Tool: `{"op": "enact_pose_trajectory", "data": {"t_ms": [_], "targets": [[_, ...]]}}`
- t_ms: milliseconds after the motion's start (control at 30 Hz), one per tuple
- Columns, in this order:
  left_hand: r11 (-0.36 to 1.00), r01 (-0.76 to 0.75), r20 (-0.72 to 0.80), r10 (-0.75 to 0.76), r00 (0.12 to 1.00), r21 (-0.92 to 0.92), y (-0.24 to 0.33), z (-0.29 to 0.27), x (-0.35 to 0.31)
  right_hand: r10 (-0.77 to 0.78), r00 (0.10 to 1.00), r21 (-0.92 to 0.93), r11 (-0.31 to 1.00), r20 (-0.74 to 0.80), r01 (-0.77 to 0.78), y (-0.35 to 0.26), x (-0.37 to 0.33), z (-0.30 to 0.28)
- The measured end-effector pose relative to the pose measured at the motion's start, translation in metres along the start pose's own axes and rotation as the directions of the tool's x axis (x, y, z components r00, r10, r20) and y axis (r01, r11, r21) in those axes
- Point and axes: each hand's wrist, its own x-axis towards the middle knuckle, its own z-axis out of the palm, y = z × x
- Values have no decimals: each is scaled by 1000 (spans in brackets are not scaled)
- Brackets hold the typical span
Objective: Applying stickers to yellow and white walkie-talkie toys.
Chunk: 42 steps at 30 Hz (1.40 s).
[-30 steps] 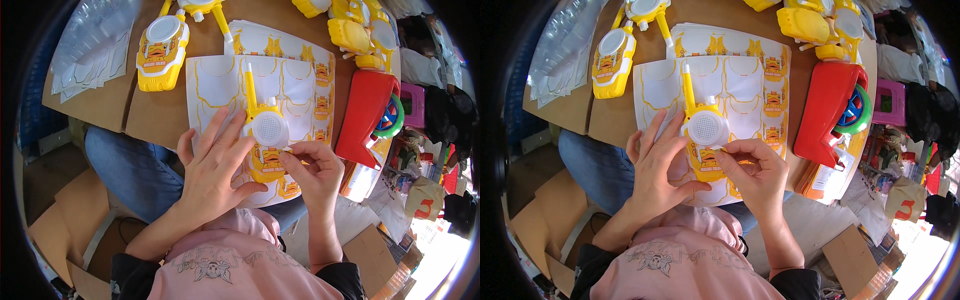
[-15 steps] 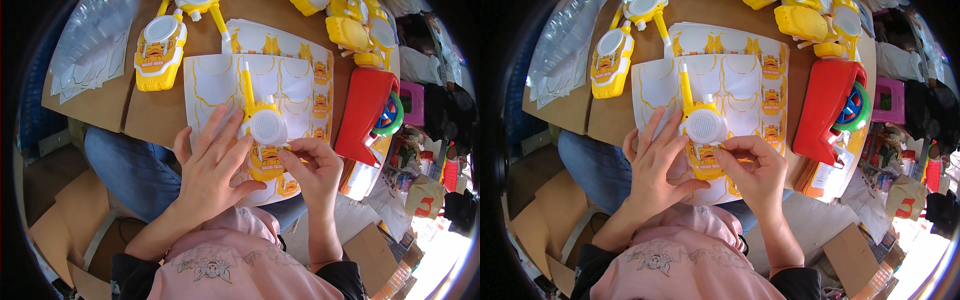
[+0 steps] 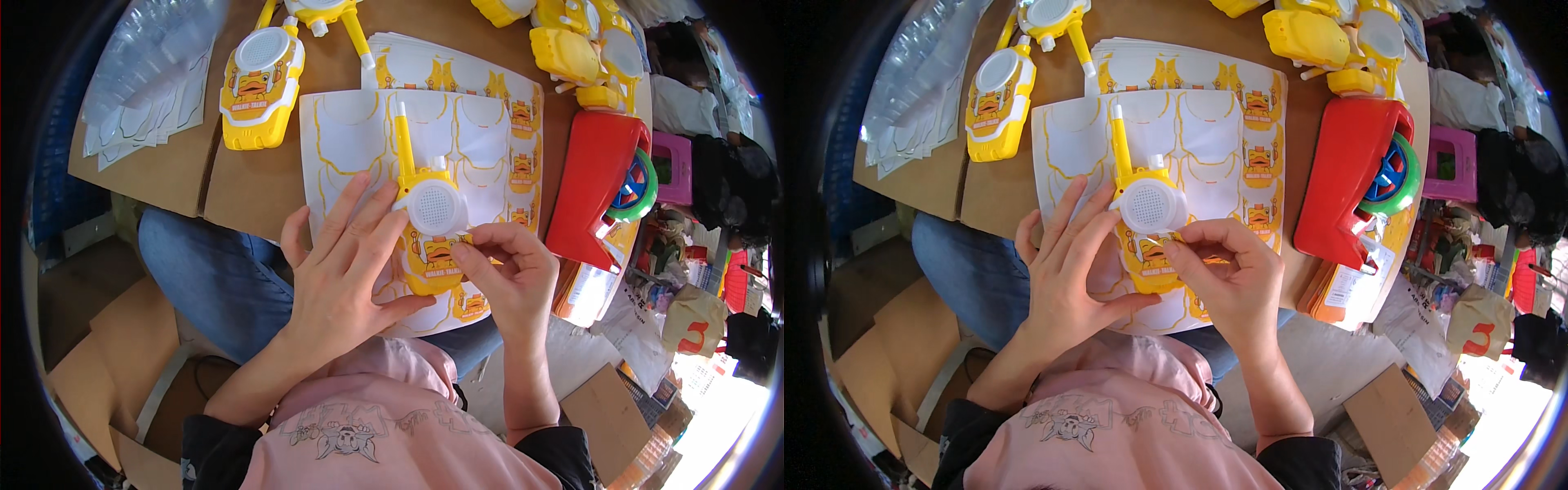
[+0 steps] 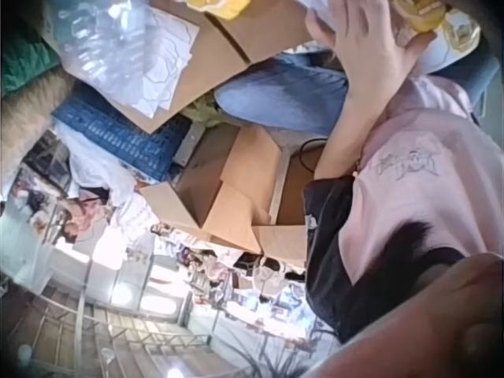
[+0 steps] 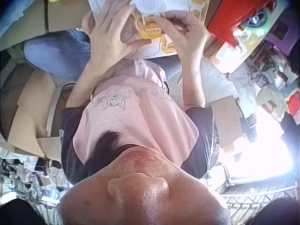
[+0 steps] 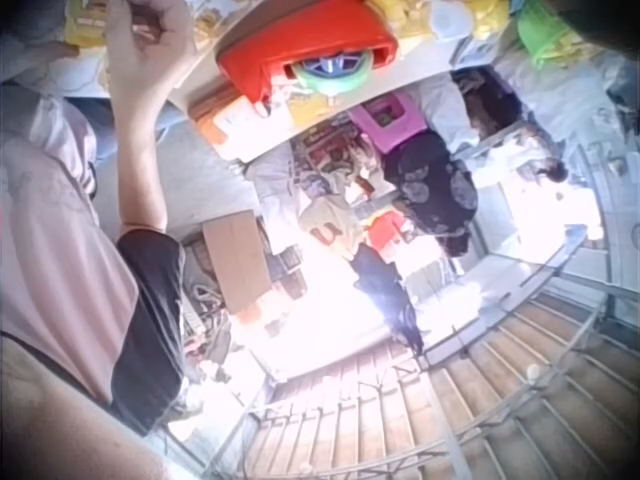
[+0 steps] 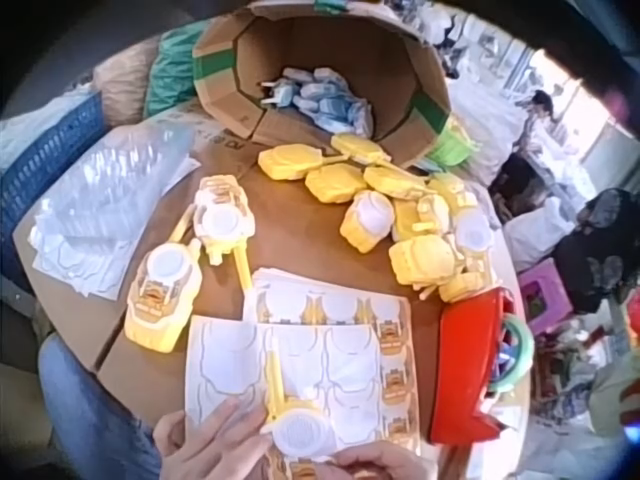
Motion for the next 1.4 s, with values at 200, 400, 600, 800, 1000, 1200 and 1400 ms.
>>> {"op": "enact_pose_trajectory", "data": {"t_ms": [200,400,600,800,1000,1200,1400], "targets": [[1000,-6,-8,6,1000,3,-1,0,0,-19,1000,-24,1000,0,19,-1,0,0],[999,-25,-16,25,1000,20,-2,3,-1,-33,999,-33,999,-7,33,-1,0,2],[1000,-23,-24,23,999,10,-4,4,-2,-43,999,-62,997,4,43,-4,1,2],[1000,-26,-28,27,999,12,-4,6,-2,-26,1000,-119,993,-3,25,-6,1,3],[997,-77,-88,78,993,15,-8,13,-7,-44,999,-146,988,10,45,-6,1,2],[991,-119,-135,126,983,64,-9,15,-10,-38,999,-128,991,6,39,-4,2,2],[987,-134,-166,147,975,89,-8,17,-11,-19,1000,-93,996,3,19,-3,2,1]]}}
